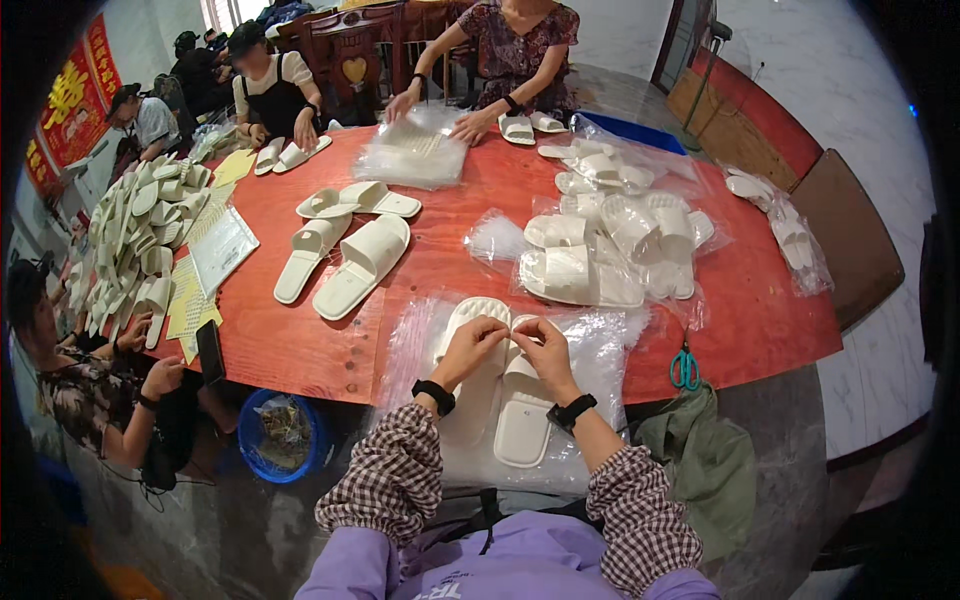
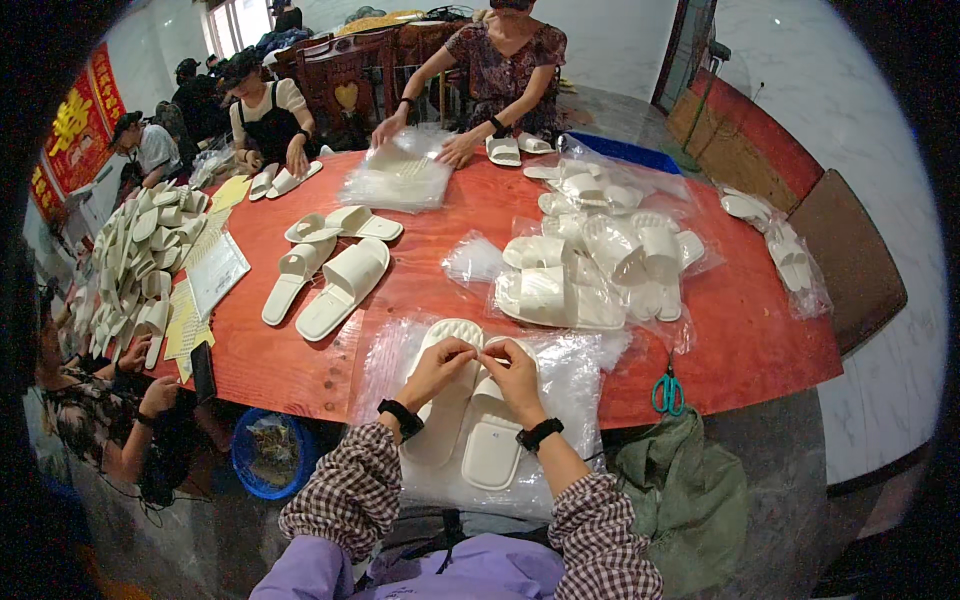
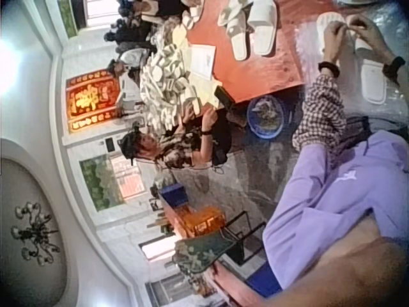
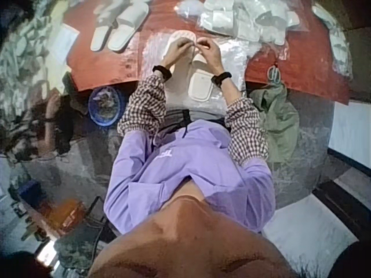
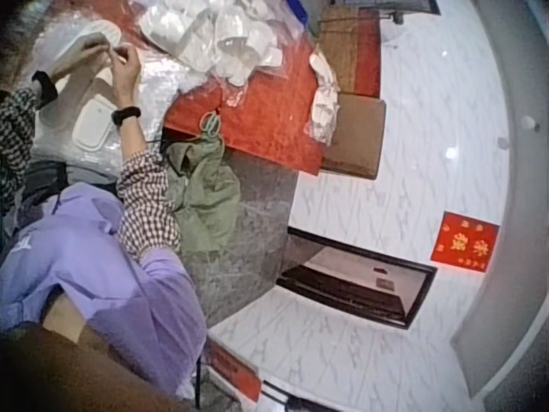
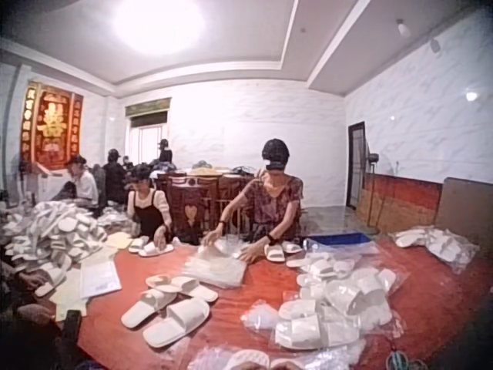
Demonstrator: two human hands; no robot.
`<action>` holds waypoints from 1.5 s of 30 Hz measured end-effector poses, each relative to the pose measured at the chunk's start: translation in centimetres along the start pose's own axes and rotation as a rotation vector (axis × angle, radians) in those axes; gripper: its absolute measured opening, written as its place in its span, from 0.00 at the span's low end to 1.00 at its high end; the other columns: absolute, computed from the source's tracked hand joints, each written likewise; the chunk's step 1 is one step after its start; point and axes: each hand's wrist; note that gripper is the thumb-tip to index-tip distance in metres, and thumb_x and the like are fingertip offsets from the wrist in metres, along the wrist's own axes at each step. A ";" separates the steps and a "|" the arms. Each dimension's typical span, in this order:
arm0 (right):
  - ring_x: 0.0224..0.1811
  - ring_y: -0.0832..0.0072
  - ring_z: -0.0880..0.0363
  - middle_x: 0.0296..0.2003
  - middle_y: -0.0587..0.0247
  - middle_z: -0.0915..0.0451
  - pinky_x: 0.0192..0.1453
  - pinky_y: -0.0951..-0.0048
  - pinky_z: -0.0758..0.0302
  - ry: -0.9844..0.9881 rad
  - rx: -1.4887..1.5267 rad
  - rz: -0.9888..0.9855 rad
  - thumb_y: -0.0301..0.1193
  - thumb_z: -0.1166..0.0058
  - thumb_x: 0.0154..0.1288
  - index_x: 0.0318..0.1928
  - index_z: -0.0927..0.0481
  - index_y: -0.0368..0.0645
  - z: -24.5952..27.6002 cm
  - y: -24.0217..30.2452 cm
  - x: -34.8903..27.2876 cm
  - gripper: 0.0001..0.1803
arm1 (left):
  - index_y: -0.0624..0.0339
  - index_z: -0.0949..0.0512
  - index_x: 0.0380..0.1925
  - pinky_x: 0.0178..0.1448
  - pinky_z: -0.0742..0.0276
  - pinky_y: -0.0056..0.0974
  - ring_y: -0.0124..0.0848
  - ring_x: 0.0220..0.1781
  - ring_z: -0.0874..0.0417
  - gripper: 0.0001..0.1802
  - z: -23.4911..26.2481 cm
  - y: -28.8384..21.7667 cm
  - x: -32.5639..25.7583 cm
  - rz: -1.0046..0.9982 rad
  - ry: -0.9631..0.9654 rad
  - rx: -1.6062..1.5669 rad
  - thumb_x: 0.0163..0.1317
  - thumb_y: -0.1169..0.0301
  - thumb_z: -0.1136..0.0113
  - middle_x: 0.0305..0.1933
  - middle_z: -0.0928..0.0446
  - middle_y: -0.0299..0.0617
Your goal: Pack a pair of white slippers into a plastic bag.
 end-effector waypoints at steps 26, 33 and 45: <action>0.41 0.72 0.21 0.39 0.58 0.20 0.47 0.72 0.23 -0.116 -0.244 0.159 0.22 0.44 0.60 0.43 0.21 0.36 3.6 0.0 0.0 0.10 | 0.62 0.25 0.49 0.46 0.23 0.42 0.46 0.44 0.21 0.15 -1.5 -4.7 -1.9 -0.220 -0.189 0.115 0.64 0.70 0.45 0.50 0.26 0.51; 0.46 0.64 0.22 0.46 0.55 0.24 0.52 0.68 0.23 -0.086 -0.610 0.214 0.23 0.51 0.64 0.49 0.24 0.35 9.8 1.0 -4.5 0.13 | 0.53 0.29 0.59 0.59 0.30 0.50 0.49 0.57 0.27 0.25 -2.1 -4.6 -10.3 -0.050 0.146 0.668 0.62 0.62 0.41 0.59 0.33 0.55; 0.75 0.46 0.57 0.72 0.39 0.54 0.77 0.57 0.53 0.475 -0.980 0.210 0.51 0.29 0.45 0.71 0.49 0.31 10.9 -2.8 -7.9 0.61 | 0.64 0.25 0.33 0.54 0.33 0.52 0.49 0.48 0.29 0.16 -0.4 -1.6 -8.3 -0.131 -0.082 1.010 0.54 0.61 0.37 0.40 0.29 0.52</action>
Point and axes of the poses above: each hand's wrist, its own x-axis towards the middle knuckle, its own z-axis out of the back of the hand, y = z × x
